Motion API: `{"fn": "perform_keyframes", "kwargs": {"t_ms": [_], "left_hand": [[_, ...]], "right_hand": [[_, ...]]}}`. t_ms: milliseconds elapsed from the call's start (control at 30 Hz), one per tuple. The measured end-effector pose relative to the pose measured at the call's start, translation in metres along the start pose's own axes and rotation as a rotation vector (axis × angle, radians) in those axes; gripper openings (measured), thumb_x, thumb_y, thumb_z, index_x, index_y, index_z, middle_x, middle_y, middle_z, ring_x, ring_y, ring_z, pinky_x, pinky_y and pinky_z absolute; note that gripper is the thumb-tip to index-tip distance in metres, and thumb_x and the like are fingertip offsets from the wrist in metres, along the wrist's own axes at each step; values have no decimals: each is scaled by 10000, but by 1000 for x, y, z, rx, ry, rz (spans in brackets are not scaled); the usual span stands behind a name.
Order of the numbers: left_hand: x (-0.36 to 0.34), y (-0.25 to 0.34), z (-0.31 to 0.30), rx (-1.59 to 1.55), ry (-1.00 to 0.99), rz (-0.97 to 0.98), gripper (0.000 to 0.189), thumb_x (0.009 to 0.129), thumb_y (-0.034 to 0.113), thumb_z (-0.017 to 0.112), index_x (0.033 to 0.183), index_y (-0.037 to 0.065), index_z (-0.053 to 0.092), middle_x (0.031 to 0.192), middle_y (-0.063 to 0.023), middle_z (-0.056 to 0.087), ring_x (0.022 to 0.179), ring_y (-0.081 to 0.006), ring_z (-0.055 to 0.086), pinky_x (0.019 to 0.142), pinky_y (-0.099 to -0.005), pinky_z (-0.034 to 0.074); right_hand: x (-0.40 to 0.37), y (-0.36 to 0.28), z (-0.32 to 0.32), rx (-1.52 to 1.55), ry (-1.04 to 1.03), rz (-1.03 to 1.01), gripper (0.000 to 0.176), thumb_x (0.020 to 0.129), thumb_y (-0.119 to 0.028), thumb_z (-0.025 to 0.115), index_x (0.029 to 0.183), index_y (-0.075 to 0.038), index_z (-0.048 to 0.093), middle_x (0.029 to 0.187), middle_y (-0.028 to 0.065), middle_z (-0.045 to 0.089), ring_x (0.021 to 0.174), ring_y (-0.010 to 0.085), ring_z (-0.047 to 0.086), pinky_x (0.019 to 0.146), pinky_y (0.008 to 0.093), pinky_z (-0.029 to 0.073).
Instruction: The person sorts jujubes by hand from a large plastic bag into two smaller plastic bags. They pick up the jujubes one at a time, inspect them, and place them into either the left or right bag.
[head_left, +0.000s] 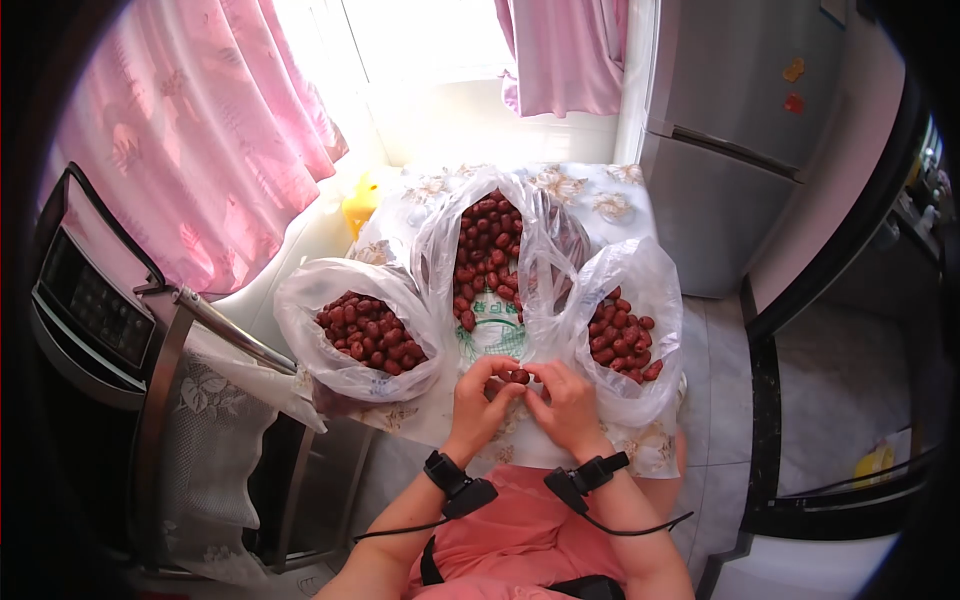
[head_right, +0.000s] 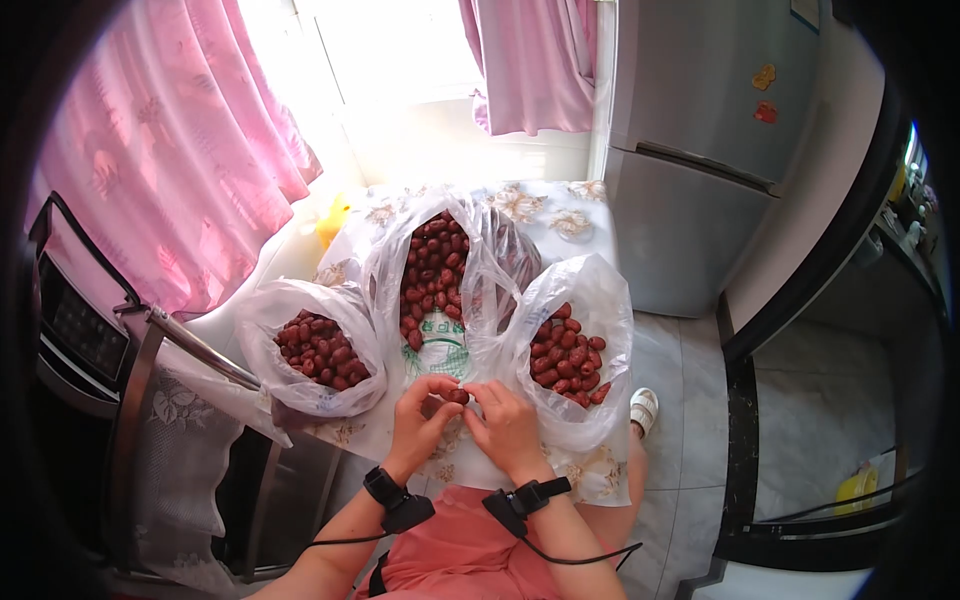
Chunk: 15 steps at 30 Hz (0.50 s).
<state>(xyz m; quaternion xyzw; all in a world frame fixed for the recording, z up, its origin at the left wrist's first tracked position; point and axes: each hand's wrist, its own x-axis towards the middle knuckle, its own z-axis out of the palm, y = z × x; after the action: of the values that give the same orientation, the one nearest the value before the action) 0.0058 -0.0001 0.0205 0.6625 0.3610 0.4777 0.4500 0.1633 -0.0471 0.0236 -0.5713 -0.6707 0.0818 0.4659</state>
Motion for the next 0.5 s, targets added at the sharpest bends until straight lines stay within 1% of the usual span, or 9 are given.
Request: {"fn": "perform_keyframes", "kwargs": {"t_ms": [100,233,300,433,500], "left_hand": [[0,-3,1,-77,2,-28,275,843,-35,758,1100,20,676,947,-33,733,804,-106,695,720,-240,551],[-2,-1,-1,-47,-11,-78,256,844,-22,762,1081,24,677,937,-25,725,772,-93,678,699,-237,542],[-3,-3,-2,-41,-1,-133,220,845,-12,757,1047,19,677,930,-25,720,740,-85,655,677,-236,528],[-4,0,-1,10,9,-104,176,851,-9,739,1013,11,672,905,-29,711,718,-81,638,657,-234,512],[-4,1,-1,38,39,-36,158,852,-8,725,999,7,668,876,-30,699,693,-82,625,636,-239,498]], "right_hand": [[0,0,-1,-10,-8,6,268,824,-93,755,1086,-86,699,901,74,649,667,243,660,604,375,521],[1,-2,-3,-8,-26,2,233,825,-97,753,1052,-79,703,894,76,646,680,257,662,609,380,518],[1,-4,-4,-6,-81,32,212,826,-129,756,1020,-81,687,919,91,636,826,320,670,705,432,530],[0,-5,-5,-18,-84,44,196,829,-131,757,1005,-79,689,920,89,638,844,317,670,720,431,530],[0,-6,-6,-23,-91,40,187,833,-132,757,1000,-80,693,922,88,641,849,315,672,724,427,530]]}}
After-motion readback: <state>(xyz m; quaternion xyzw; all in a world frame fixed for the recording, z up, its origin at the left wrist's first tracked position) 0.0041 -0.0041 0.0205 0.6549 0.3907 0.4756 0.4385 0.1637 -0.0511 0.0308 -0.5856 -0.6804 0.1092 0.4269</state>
